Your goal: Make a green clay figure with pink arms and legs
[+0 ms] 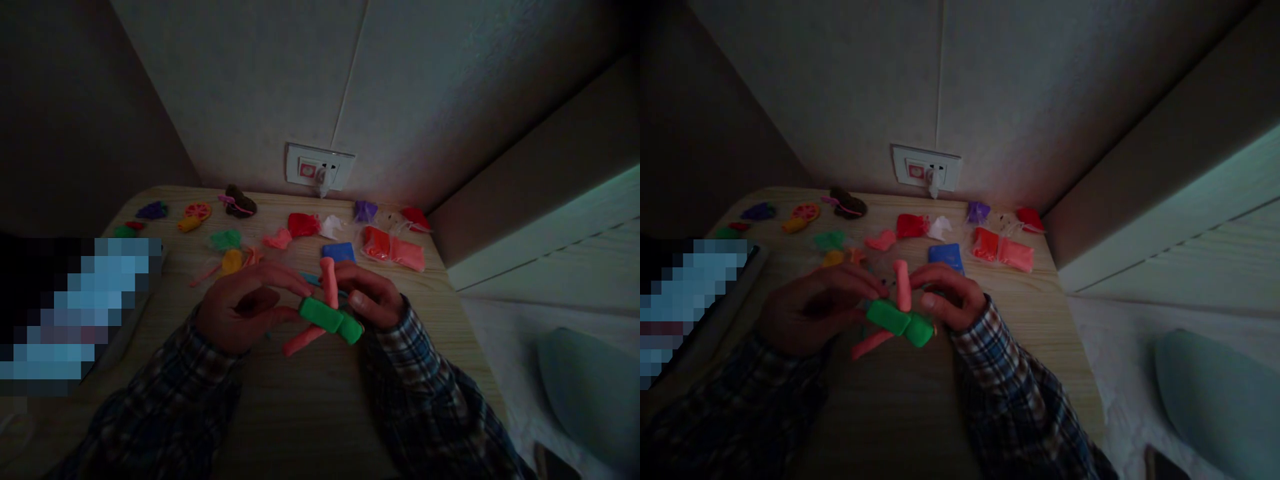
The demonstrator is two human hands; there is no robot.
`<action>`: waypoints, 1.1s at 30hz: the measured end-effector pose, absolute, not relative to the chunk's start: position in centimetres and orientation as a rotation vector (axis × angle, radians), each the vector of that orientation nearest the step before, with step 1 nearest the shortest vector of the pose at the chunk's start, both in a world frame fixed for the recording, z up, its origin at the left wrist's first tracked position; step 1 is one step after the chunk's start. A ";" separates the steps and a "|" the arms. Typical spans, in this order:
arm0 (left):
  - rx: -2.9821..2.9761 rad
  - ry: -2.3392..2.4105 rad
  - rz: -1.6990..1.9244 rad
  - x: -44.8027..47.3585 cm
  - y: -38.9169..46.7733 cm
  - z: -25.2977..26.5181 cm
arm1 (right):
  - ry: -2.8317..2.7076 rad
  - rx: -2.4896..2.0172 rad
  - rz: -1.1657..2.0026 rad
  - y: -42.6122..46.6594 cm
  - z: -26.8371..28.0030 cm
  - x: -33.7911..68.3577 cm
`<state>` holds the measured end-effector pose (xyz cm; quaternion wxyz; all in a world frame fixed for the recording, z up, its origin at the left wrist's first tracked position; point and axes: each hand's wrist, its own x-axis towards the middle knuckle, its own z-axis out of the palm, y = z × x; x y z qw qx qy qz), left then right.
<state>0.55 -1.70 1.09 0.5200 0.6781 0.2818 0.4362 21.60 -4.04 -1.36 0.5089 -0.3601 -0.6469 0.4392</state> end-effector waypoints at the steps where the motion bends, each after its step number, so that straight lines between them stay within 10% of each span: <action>1: 1.583 0.698 1.032 0.5 -1.6 1.0 | -1.515 -0.872 1.099 -4.2 -1.4 21.5; 15: 1.039 0.794 0.653 0.2 -0.2 -1.1 | -1.856 -1.024 0.277 -3.9 -2.8 20.2; 33: 1.045 0.689 0.432 1.3 -1.0 -1.2 | -1.842 -1.022 0.611 -4.0 -1.9 21.7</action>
